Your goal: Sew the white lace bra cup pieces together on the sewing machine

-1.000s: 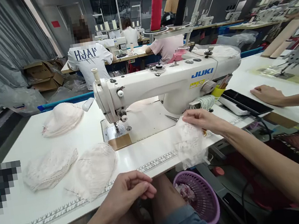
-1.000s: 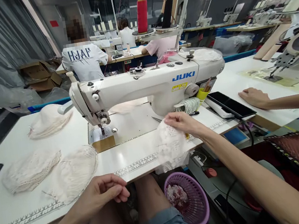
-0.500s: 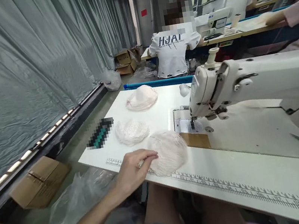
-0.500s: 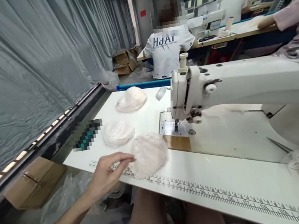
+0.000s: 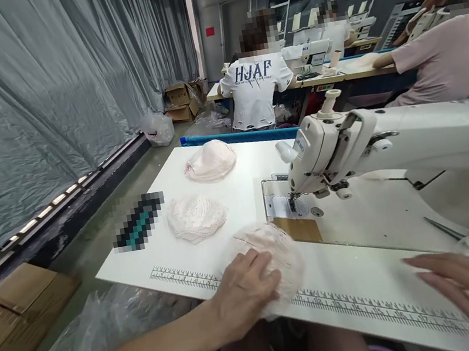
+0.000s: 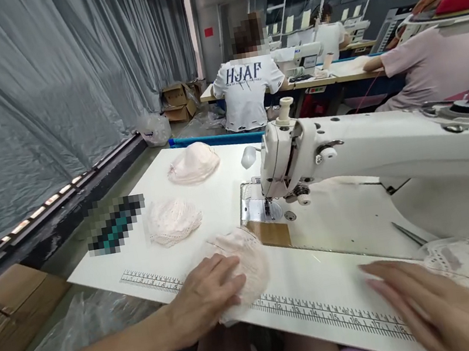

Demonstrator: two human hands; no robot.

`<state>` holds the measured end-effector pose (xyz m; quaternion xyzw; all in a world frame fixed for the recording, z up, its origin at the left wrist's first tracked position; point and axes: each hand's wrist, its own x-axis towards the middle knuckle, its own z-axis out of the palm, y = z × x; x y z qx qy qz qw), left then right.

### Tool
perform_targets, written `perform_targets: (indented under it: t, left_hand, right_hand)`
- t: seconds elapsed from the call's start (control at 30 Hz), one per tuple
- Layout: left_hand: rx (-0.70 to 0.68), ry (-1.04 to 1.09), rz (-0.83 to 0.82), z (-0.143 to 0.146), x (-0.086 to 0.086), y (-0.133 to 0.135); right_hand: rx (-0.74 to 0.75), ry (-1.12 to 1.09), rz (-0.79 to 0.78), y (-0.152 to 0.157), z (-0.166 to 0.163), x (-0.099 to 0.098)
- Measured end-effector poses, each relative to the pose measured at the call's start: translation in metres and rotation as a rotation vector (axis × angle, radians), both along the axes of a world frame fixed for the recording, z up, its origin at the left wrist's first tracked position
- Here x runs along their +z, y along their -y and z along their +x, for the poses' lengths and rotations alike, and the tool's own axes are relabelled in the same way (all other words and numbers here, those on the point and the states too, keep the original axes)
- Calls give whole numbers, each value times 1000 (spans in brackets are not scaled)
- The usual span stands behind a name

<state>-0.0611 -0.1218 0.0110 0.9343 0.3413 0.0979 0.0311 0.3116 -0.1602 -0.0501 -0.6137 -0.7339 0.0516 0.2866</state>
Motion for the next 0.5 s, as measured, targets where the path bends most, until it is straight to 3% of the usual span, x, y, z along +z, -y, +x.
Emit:
perform_targets:
  t: [0.1, 0.17, 0.3, 0.4, 0.5]
  left_hand:
    - [-18, 101, -13, 8, 4, 3]
    - [71, 200, -17, 11, 8, -9]
    - [345, 182, -173, 16, 20, -48]
    - [358, 13, -389, 22, 23, -68]
    - [341, -43, -516, 27, 21, -73]
  right_hand:
    - [182, 40, -194, -34, -76, 43]
    - [265, 37, -197, -55, -117, 58]
    - [229, 158, -122, -78, -157, 52]
    - [230, 215, -91, -79, -161, 40]
    - [270, 125, -122, -78, -159, 39]
